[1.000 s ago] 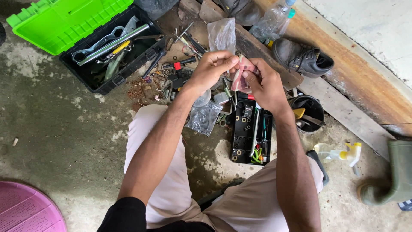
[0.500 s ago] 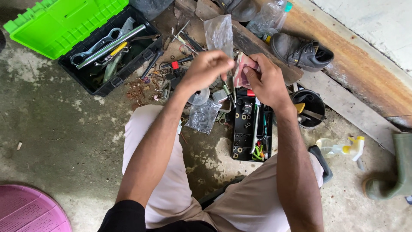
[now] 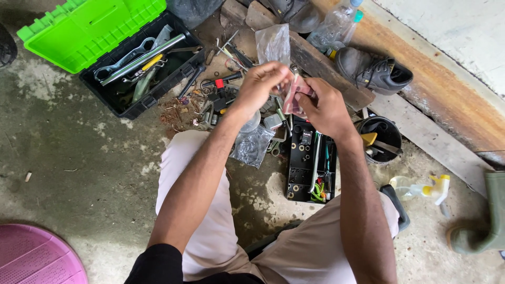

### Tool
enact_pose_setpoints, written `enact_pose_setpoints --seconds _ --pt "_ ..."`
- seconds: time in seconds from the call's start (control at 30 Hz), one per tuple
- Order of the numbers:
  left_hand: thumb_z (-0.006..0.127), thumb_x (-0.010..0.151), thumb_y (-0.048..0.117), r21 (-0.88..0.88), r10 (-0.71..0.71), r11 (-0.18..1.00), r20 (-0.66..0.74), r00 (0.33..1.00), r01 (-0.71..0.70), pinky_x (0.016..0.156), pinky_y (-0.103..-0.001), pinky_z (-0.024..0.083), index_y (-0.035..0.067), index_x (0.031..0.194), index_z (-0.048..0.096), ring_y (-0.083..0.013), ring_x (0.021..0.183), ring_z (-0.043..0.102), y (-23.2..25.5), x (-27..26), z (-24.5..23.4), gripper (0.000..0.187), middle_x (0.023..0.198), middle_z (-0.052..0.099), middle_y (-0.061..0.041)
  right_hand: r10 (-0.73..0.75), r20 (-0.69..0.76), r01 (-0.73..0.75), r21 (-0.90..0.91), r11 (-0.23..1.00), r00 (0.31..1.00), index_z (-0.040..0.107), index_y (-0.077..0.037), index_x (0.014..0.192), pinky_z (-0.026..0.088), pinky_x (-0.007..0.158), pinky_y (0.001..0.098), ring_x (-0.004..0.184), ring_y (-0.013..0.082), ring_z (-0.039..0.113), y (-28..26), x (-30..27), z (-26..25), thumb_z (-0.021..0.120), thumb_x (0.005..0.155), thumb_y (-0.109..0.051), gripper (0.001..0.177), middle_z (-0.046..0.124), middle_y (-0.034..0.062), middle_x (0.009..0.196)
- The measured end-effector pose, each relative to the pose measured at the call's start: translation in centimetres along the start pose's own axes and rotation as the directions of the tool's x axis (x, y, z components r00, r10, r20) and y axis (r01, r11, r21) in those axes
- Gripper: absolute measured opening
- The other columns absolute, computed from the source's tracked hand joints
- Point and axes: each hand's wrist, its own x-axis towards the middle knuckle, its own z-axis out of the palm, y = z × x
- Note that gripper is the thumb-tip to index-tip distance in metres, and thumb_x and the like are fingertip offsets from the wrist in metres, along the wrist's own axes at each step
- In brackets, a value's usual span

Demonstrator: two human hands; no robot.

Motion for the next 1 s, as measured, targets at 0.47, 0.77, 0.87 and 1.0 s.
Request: enact_pose_setpoints --seconds 0.47,0.77,0.87,1.0 --pt "0.069 0.101 0.027 0.202 0.003 0.979 0.170 0.985 -0.038 0.059 -0.025 0.048 0.005 0.093 0.075 -0.0149 0.064 0.065 2.0 -0.8 0.0 0.024 0.072 0.068 -0.009 0.121 -0.038 -0.119 0.040 0.992 0.992 0.067 -0.001 0.107 0.053 0.063 0.0416 0.072 0.0354 0.070 -2.2 0.3 -1.2 0.064 0.093 0.007 0.017 0.065 0.0176 0.075" --pt "0.071 0.100 0.021 0.039 0.093 0.994 0.133 0.987 -0.099 0.070 -0.026 0.053 0.009 0.099 0.076 -0.0115 0.074 0.063 0.5 0.2 0.5 0.013 0.079 0.069 -0.007 0.196 -0.049 -0.194 0.045 0.980 0.979 0.069 -0.006 0.110 0.052 0.058 0.0436 0.070 0.0370 0.070 -3.1 0.7 -0.7 0.070 0.094 -0.001 0.017 0.065 0.0188 0.074" --pt "0.072 0.100 0.020 -0.108 0.073 0.992 0.084 0.994 -0.064 0.070 -0.025 0.055 0.009 0.097 0.075 -0.0124 0.075 0.066 -0.3 0.7 0.6 0.012 0.080 0.072 -0.007 0.238 -0.053 -0.234 0.078 0.969 0.970 0.070 -0.008 0.110 0.053 0.058 0.0397 0.067 0.0307 0.069 -2.2 0.6 -0.4 0.069 0.095 -0.004 0.016 0.065 0.0158 0.072" --pt "0.072 0.099 0.026 -0.269 0.033 0.963 -0.018 0.999 -0.037 0.071 -0.025 0.059 0.013 0.097 0.074 -0.0130 0.077 0.070 -0.4 0.8 0.7 0.014 0.082 0.074 -0.007 0.244 -0.044 -0.242 0.040 0.969 0.969 0.071 -0.008 0.113 0.051 0.057 0.0448 0.069 0.0358 0.068 -1.1 0.3 -0.1 0.071 0.096 -0.009 0.017 0.065 0.0188 0.074"
